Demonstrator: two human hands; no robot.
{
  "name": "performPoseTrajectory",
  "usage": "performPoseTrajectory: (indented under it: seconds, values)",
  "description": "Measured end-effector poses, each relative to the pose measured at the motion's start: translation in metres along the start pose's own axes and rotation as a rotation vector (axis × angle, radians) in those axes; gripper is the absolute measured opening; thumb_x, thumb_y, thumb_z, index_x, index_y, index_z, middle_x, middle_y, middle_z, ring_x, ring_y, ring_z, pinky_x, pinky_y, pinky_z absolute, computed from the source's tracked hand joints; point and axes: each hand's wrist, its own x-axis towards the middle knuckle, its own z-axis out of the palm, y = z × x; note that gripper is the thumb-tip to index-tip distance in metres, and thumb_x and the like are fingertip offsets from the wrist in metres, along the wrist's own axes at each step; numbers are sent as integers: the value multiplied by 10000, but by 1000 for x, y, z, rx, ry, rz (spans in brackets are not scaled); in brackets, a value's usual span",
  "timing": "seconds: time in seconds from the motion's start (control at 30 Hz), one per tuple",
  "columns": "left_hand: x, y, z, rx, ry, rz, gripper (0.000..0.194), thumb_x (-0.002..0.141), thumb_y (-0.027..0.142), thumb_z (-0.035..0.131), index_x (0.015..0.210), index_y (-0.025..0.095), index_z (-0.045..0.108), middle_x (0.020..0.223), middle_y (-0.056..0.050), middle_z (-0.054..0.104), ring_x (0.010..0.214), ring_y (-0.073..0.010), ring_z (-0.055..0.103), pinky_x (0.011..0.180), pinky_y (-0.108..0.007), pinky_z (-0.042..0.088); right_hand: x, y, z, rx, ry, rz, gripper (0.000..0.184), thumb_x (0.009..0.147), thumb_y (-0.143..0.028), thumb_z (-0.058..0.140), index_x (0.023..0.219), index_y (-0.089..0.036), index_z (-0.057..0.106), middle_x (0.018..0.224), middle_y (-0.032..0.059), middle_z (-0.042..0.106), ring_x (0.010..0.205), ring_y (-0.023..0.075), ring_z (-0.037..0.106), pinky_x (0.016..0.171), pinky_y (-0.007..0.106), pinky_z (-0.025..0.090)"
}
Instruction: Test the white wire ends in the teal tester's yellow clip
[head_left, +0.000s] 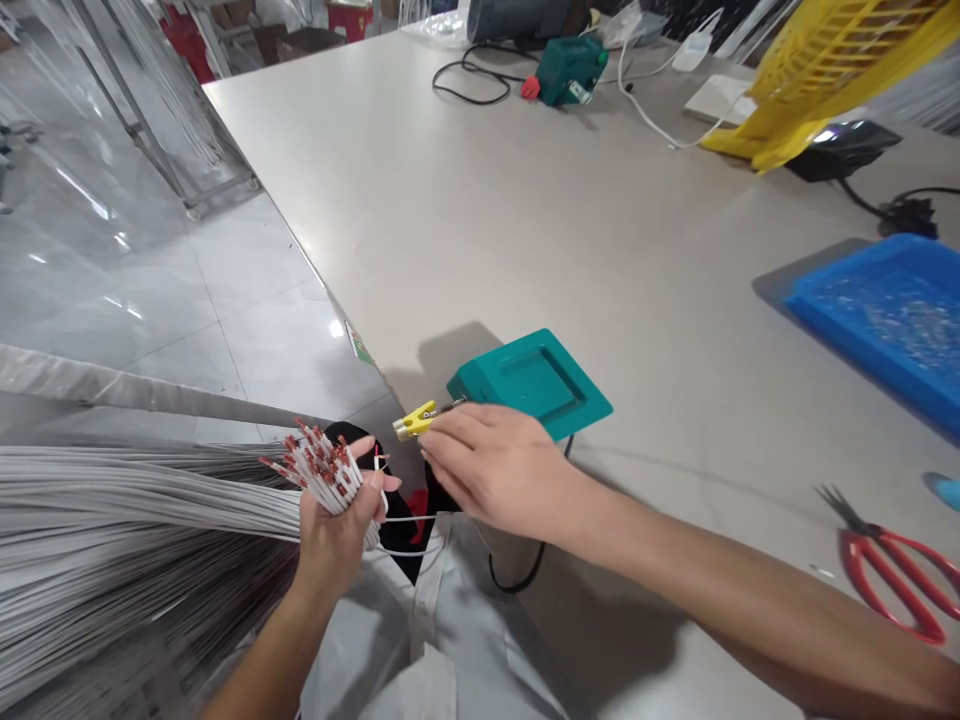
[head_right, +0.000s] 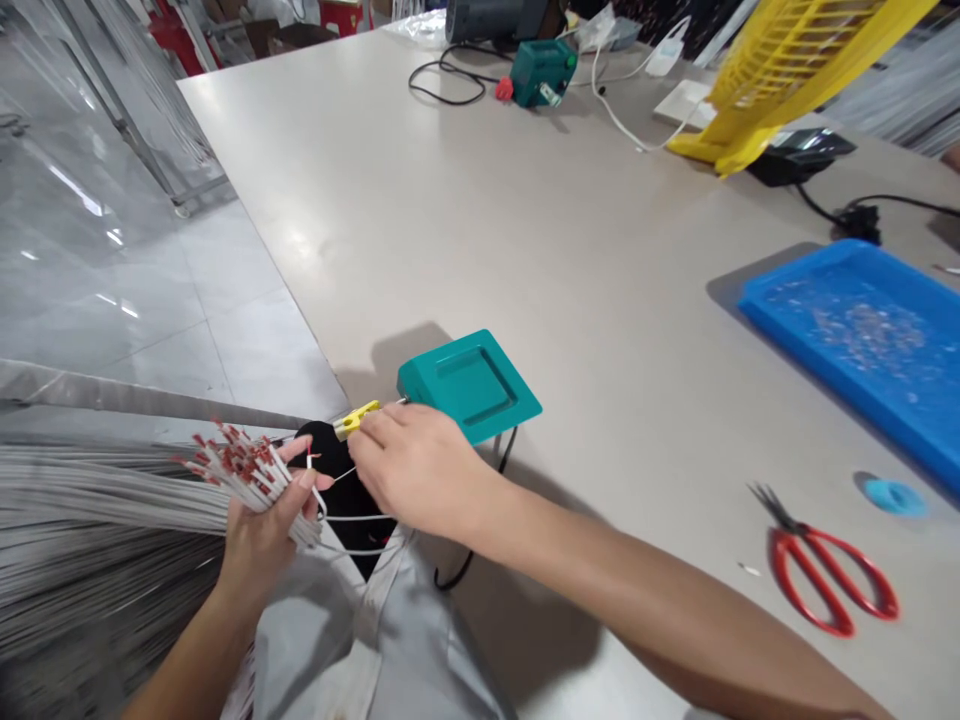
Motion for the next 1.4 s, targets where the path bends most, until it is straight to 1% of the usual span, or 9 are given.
performPoseTrajectory:
  seconds: [0.1, 0.23, 0.33, 0.57, 0.67, 0.87, 1.0, 1.17, 1.4]
  values:
    - [2, -6, 2, -35, -34, -29, 207, 726, 309, 609, 895, 201, 662, 694, -45, 691, 454, -103, 477, 491, -253, 439, 8, 11, -5, -167, -86, 30, 233, 865, -210, 440, 1009, -120, 599, 883, 97, 646, 895, 244, 534, 798, 385, 352]
    - [5, -13, 8, -65, -8, -94, 389, 740, 297, 601, 1097, 144, 586, 679, -27, 676, 460, -81, 462, 454, -206, 399, 20, 20, -10, -242, -280, 17, 204, 844, -123, 454, 934, -156, 635, 864, 74, 662, 958, 268, 523, 920, 459, 263]
    - [9, -15, 11, -98, -7, -99, 427, 740, 291, 603, 1136, 137, 561, 709, -28, 681, 473, -78, 472, 465, -201, 407, 27, 24, -12, -227, -325, 23, 189, 832, -135, 476, 907, -171, 646, 854, 62, 669, 945, 259, 529, 928, 452, 252]
    - [16, -18, 17, -147, 14, -73, 470, 732, 283, 624, 1165, 122, 540, 718, -39, 696, 482, -86, 502, 516, -222, 442, 31, 32, 0, -180, -277, -8, 148, 769, -100, 536, 685, -164, 641, 690, 41, 672, 848, 215, 560, 930, 453, 233]
    - [18, -23, 20, -154, 20, -75, 469, 739, 276, 626, 1176, 129, 541, 715, -34, 696, 486, -80, 501, 534, -218, 444, 30, 33, 3, -177, -252, 0, 149, 766, -88, 534, 689, -160, 639, 686, 44, 679, 836, 206, 569, 961, 464, 205]
    - [19, -28, 22, -190, 6, -118, 492, 721, 275, 644, 1172, 101, 551, 697, -39, 686, 482, -85, 497, 515, -228, 450, 29, 33, 2, -191, -237, -7, 146, 775, -105, 534, 684, -163, 632, 676, 46, 670, 833, 213, 579, 987, 492, 224]
    - [19, -25, 23, -175, 5, -112, 498, 719, 277, 644, 1168, 85, 548, 701, -41, 681, 489, -93, 509, 525, -244, 460, 28, 33, 0, -203, -235, -16, 70, 777, -200, 580, 750, -160, 631, 749, 66, 663, 849, 231, 567, 997, 549, 220]
    - [17, -23, 23, -138, 47, -108, 476, 724, 272, 634, 1161, 102, 550, 679, -14, 664, 492, -87, 507, 534, -229, 451, 27, 33, 0, -190, -251, -7, 315, 717, -363, 673, 930, -137, 616, 856, 92, 656, 890, 254, 553, 1006, 588, 206]
    - [15, -23, 17, -125, 88, -77, 440, 731, 291, 617, 1147, 164, 554, 703, -24, 678, 485, -102, 503, 536, -247, 435, 26, 36, 0, -149, -222, -5, 456, 702, -441, 678, 1006, -108, 610, 850, 102, 667, 926, 267, 565, 1009, 594, 202]
